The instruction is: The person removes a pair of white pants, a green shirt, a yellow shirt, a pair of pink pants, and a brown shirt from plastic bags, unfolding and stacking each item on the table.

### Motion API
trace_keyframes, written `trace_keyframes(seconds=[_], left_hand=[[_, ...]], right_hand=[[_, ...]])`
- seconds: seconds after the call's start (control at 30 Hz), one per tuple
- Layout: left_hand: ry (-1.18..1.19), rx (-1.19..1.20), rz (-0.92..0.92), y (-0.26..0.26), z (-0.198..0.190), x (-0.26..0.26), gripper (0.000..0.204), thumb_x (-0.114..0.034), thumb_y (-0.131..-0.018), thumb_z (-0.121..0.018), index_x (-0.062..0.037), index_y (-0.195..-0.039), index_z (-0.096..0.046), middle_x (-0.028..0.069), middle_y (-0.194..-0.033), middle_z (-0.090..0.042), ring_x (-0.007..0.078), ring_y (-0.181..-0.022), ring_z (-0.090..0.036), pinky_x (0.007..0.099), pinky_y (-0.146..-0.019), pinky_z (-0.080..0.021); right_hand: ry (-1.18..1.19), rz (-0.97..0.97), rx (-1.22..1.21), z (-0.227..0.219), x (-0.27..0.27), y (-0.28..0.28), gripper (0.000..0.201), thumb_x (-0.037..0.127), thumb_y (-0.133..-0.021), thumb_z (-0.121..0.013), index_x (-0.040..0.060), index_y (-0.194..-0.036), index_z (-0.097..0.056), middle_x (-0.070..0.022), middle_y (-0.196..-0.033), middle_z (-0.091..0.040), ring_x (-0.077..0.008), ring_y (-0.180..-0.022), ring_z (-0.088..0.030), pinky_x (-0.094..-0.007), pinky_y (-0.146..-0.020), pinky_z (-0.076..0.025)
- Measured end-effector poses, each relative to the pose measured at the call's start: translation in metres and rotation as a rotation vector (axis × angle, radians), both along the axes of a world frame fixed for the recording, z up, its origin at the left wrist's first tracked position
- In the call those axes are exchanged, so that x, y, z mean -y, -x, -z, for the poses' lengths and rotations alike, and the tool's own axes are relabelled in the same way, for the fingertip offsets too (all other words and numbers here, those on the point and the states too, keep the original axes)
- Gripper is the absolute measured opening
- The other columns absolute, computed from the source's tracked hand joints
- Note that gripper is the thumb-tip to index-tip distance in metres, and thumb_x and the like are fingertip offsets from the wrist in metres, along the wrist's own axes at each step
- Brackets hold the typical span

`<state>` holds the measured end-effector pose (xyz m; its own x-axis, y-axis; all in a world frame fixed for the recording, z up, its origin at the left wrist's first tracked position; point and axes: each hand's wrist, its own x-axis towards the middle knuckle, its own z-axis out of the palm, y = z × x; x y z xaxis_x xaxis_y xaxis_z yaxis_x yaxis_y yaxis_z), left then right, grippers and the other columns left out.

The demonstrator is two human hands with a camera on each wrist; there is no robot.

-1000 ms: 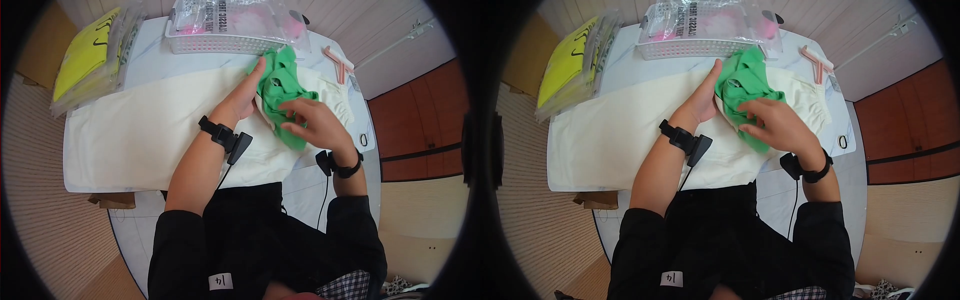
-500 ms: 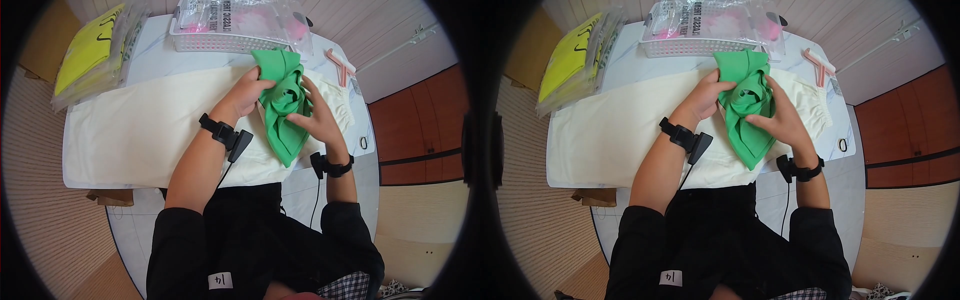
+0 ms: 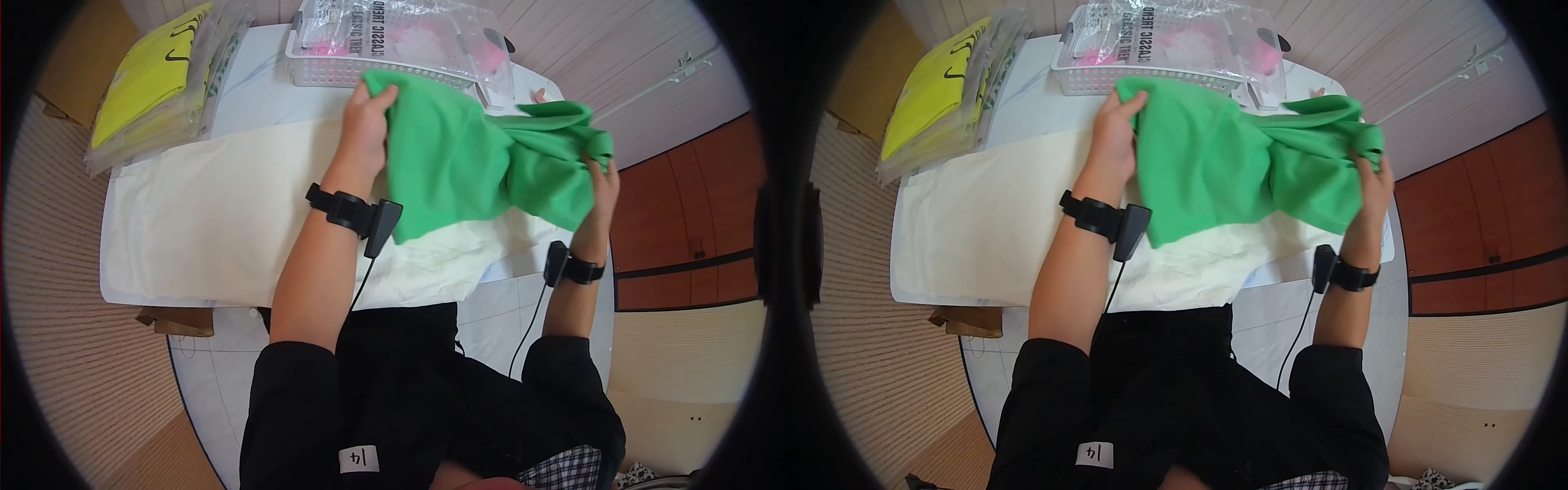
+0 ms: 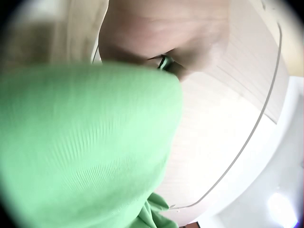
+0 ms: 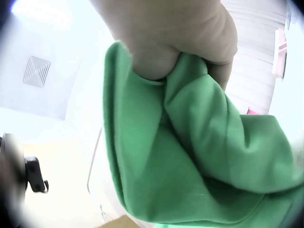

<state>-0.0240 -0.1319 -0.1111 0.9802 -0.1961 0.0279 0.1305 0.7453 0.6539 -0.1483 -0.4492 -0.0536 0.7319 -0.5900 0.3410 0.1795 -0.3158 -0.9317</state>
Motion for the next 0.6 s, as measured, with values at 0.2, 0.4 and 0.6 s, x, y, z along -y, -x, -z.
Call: trace_keyframes(seconds=[0.2,0.4,0.6], left_hand=[[-0.044,-0.091,-0.131,-0.016,0.014,-0.01,0.027,-0.008,-0.088,-0.053,-0.0006,-0.114,-0.052,0.0095,-0.097,-0.061,0.018,-0.083,-0.061,0.0322,-0.071,-0.05],[-0.882,0.053,-0.369,-0.024,0.045,0.005,0.033,-0.018,-0.081,-0.06,-0.0011,-0.108,-0.051,0.0208,-0.102,-0.057,0.0305,-0.093,-0.059,0.0406,-0.076,-0.048],[-1.21,0.323,-0.402,0.005,0.027,0.019,0.051,-0.025,-0.079,-0.065,-0.0019,-0.12,-0.045,0.0265,-0.121,-0.046,0.0404,-0.11,-0.05,0.0446,-0.087,-0.044]], right_hand=[[-0.237,-0.083,0.142,-0.027,-0.011,0.027,0.021,0.011,-0.09,-0.058,-0.002,-0.106,-0.059,-0.0097,-0.089,-0.064,-0.0176,-0.074,-0.065,-0.0278,-0.063,-0.053],[-0.247,-0.027,0.109,-0.018,-0.018,0.027,0.02,0.012,-0.09,-0.058,-0.0007,-0.106,-0.059,-0.0075,-0.088,-0.064,-0.0152,-0.071,-0.064,-0.0263,-0.061,-0.052],[-0.21,-0.072,0.137,-0.032,-0.043,0.026,0.021,0.011,-0.09,-0.058,-0.0008,-0.107,-0.058,-0.0069,-0.088,-0.064,-0.0141,-0.07,-0.063,-0.026,-0.06,-0.052]])
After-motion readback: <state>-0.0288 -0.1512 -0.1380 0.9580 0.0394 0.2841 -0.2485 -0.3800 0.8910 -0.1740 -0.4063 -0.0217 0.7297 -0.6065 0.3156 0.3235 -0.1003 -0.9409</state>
